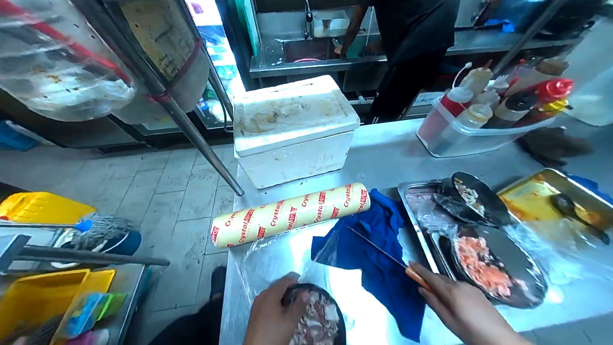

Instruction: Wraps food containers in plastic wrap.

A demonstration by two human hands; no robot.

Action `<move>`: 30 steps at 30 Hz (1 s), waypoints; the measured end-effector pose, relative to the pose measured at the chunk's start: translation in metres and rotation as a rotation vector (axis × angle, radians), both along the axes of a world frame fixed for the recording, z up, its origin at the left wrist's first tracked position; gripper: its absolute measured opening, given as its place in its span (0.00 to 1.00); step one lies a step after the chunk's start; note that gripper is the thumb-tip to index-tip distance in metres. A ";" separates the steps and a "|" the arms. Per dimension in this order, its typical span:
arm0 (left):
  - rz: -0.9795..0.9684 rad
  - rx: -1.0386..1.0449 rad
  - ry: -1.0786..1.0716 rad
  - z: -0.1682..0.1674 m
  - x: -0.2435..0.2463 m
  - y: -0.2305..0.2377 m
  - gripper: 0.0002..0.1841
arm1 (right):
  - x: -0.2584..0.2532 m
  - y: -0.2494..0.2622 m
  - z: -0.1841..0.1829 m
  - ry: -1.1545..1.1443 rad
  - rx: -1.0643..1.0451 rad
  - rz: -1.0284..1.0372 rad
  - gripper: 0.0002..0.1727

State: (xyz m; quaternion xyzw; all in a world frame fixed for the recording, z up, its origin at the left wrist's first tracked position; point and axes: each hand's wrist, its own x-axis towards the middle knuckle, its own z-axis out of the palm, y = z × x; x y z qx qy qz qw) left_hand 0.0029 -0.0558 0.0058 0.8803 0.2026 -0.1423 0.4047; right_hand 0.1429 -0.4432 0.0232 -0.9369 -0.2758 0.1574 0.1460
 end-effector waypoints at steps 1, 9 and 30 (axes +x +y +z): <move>0.008 -0.005 0.000 -0.003 -0.002 0.001 0.27 | -0.003 0.005 0.005 -0.076 0.089 -0.003 0.28; 0.085 -0.036 -0.024 -0.007 -0.014 0.000 0.24 | 0.003 0.015 -0.025 0.123 -0.091 0.002 0.31; 0.113 -0.056 0.093 -0.013 -0.022 -0.013 0.26 | 0.025 0.252 0.032 -0.043 0.248 0.798 0.26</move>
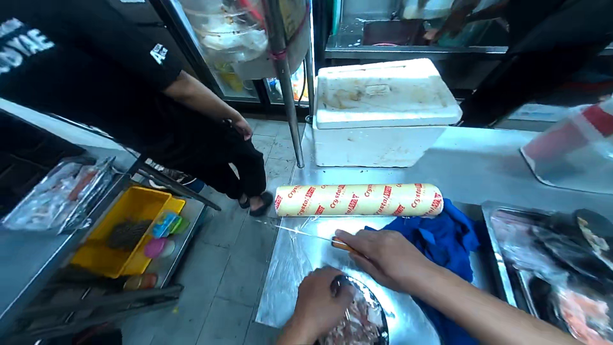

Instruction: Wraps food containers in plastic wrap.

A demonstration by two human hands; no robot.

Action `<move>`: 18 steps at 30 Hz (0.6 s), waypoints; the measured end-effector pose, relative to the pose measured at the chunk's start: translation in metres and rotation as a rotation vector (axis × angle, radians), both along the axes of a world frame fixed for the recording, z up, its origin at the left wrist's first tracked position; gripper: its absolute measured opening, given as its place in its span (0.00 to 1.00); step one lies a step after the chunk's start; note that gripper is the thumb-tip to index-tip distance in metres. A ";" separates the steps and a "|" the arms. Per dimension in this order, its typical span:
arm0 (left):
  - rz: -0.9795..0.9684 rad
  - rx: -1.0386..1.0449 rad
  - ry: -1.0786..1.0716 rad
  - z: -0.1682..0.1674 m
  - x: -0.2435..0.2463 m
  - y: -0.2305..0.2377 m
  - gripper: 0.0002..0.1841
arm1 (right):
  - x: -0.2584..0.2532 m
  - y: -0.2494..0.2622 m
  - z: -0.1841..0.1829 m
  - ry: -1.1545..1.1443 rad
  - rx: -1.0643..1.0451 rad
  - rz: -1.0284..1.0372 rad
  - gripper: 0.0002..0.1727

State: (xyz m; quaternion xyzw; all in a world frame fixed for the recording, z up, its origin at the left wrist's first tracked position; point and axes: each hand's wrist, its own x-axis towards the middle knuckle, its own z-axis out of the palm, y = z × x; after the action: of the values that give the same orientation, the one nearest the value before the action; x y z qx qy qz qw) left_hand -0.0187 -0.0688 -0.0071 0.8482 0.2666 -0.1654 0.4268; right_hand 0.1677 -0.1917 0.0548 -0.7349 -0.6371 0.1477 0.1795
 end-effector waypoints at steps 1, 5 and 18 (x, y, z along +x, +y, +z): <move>0.015 0.004 0.005 0.000 -0.004 0.000 0.26 | 0.000 0.013 -0.003 0.018 -0.100 0.048 0.26; 0.125 0.001 -0.013 -0.006 -0.027 0.005 0.26 | 0.014 0.027 -0.032 -0.014 -0.311 0.105 0.26; 0.169 -0.056 -0.019 -0.013 -0.039 0.020 0.26 | 0.086 -0.136 -0.112 -0.399 -0.063 -0.366 0.25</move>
State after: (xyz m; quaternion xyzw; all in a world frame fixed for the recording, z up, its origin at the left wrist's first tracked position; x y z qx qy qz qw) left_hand -0.0581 -0.0492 -0.0198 0.8119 0.3284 -0.1280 0.4653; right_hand 0.2537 -0.3272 -0.0571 -0.8576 -0.5116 -0.0152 0.0513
